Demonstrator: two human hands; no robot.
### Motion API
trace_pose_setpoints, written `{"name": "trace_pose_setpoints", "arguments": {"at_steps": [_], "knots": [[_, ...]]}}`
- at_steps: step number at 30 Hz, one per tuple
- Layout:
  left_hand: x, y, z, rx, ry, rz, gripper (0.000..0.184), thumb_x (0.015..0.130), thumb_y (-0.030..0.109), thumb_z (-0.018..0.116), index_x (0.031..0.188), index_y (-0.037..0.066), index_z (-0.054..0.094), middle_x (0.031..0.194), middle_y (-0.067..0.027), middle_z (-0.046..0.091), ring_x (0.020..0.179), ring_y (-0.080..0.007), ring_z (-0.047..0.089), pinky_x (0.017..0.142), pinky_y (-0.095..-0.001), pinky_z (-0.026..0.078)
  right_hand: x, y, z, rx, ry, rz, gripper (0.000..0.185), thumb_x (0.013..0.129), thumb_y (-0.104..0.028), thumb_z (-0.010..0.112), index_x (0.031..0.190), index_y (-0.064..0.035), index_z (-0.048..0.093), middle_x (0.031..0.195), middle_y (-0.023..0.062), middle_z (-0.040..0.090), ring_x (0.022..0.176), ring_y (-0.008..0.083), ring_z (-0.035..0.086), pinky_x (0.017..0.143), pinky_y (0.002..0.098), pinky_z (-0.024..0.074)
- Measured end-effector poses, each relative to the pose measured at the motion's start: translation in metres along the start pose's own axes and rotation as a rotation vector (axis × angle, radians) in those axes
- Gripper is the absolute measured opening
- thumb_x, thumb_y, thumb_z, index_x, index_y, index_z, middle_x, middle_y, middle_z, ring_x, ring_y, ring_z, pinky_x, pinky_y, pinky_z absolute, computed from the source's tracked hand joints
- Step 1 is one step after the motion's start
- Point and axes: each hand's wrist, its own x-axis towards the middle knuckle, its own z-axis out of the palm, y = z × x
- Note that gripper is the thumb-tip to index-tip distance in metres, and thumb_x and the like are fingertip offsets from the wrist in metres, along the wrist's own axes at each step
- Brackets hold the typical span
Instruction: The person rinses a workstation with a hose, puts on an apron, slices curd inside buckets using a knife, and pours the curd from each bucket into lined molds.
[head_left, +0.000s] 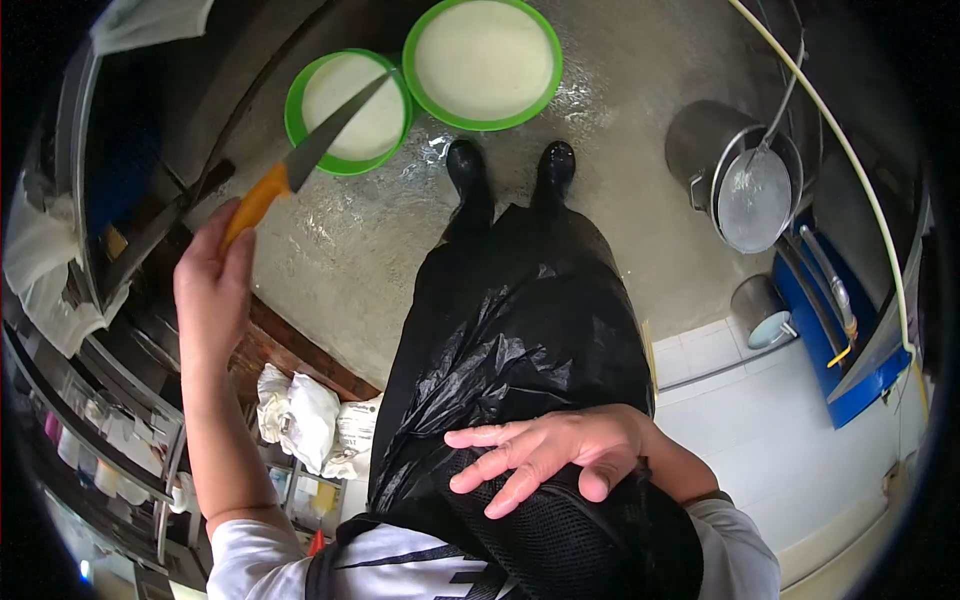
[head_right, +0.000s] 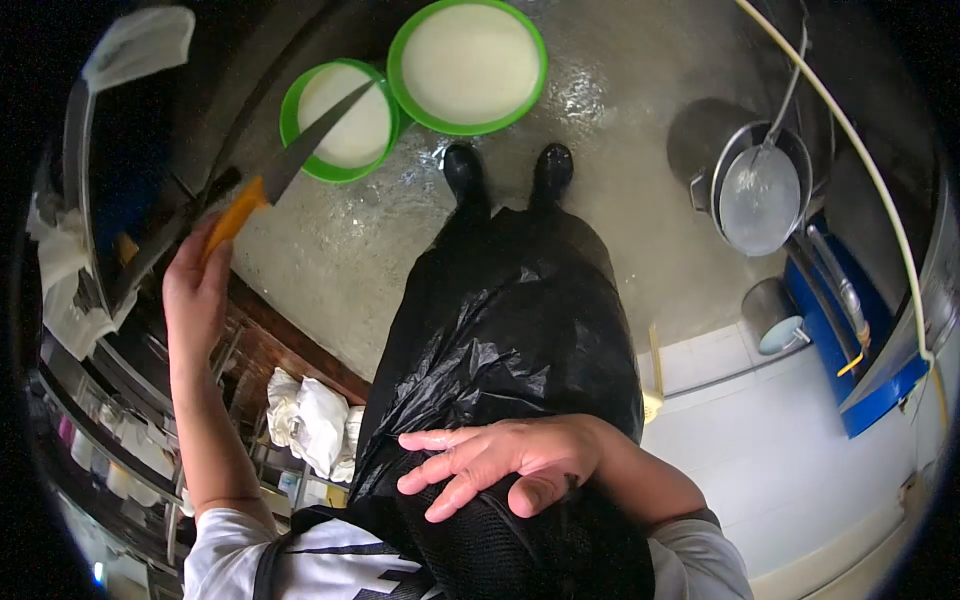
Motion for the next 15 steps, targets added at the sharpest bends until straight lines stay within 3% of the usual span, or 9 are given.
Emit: {"name": "trace_pose_setpoints", "arguments": {"at_steps": [1, 6, 8, 12, 14, 15], "knots": [[-0.004, -0.012, -0.011, -0.02, 0.049, -0.113, 0.044, 0.099, 0.016, 0.067, 0.139, -0.002, 0.063, 0.109, -0.0243, 0.074, 0.098, -0.0253, 0.073, 0.093, -0.0317, 0.053, 0.006, 0.0, 0.0, 0.004, -0.013, 0.014, 0.088, 0.099, -0.076, 0.045, 0.141, -0.0014, 0.065, 0.159, 0.0307, 0.045, 0.155, 0.0579, 0.018, 0.123, 0.0683, 0.0141], [0.054, -0.081, -0.003, 0.2, 0.136, -0.15, 0.044, 0.098, 0.032, 0.061, 0.123, -0.003, 0.071, 0.096, -0.0246, 0.073, 0.091, -0.0297, 0.073, 0.085, -0.0386, 0.053, 0.026, 0.004, -0.003, -0.022, -0.03, 0.096, 0.087, 0.1, -0.076, 0.045, 0.141, -0.0027, 0.065, 0.159, 0.0293, 0.045, 0.156, 0.0567, 0.019, 0.123, 0.0677, 0.015], [0.102, -0.136, 0.026, 0.363, 0.185, -0.187, 0.045, 0.098, 0.037, 0.061, 0.118, -0.002, 0.072, 0.1, -0.0263, 0.073, 0.093, -0.0366, 0.074, 0.084, -0.0433, 0.054, 0.027, 0.008, -0.007, -0.023, -0.025, 0.118, 0.087, 0.1, -0.076, 0.044, 0.141, -0.0032, 0.066, 0.159, 0.0291, 0.045, 0.156, 0.0565, 0.019, 0.123, 0.0674, 0.0154], [0.192, -0.186, 0.109, 0.045, 0.107, -0.557, 0.047, 0.097, 0.04, 0.058, 0.112, -0.001, 0.074, 0.111, -0.027, 0.074, 0.105, -0.0422, 0.073, 0.084, -0.0511, 0.055, 0.027, 0.014, -0.013, -0.016, 0.022, 0.203, 0.09, 0.098, -0.079, 0.043, 0.142, -0.0048, 0.066, 0.16, 0.0282, 0.045, 0.156, 0.0557, 0.02, 0.124, 0.0669, 0.0151], [0.227, -0.234, 0.171, 0.044, 0.038, -0.431, 0.04, 0.095, 0.033, 0.059, 0.111, 0.0, 0.075, 0.112, -0.0261, 0.075, 0.104, -0.0402, 0.074, 0.085, -0.05, 0.057, 0.033, 0.012, -0.018, -0.01, 0.039, 0.238, 0.093, 0.098, -0.08, 0.04, 0.139, -0.0006, 0.067, 0.159, 0.0319, 0.044, 0.155, 0.0569, 0.019, 0.122, 0.0714, 0.01], [0.226, -0.227, 0.195, 0.491, -0.145, -0.244, 0.038, 0.094, 0.028, 0.057, 0.112, 0.001, 0.076, 0.113, -0.0252, 0.075, 0.105, -0.0388, 0.075, 0.085, -0.049, 0.058, 0.035, 0.011, -0.02, -0.003, 0.048, 0.258, 0.097, 0.099, -0.08, 0.036, 0.137, 0.0035, 0.067, 0.157, 0.0357, 0.044, 0.155, 0.0581, 0.019, 0.119, 0.076, 0.0049]]}}
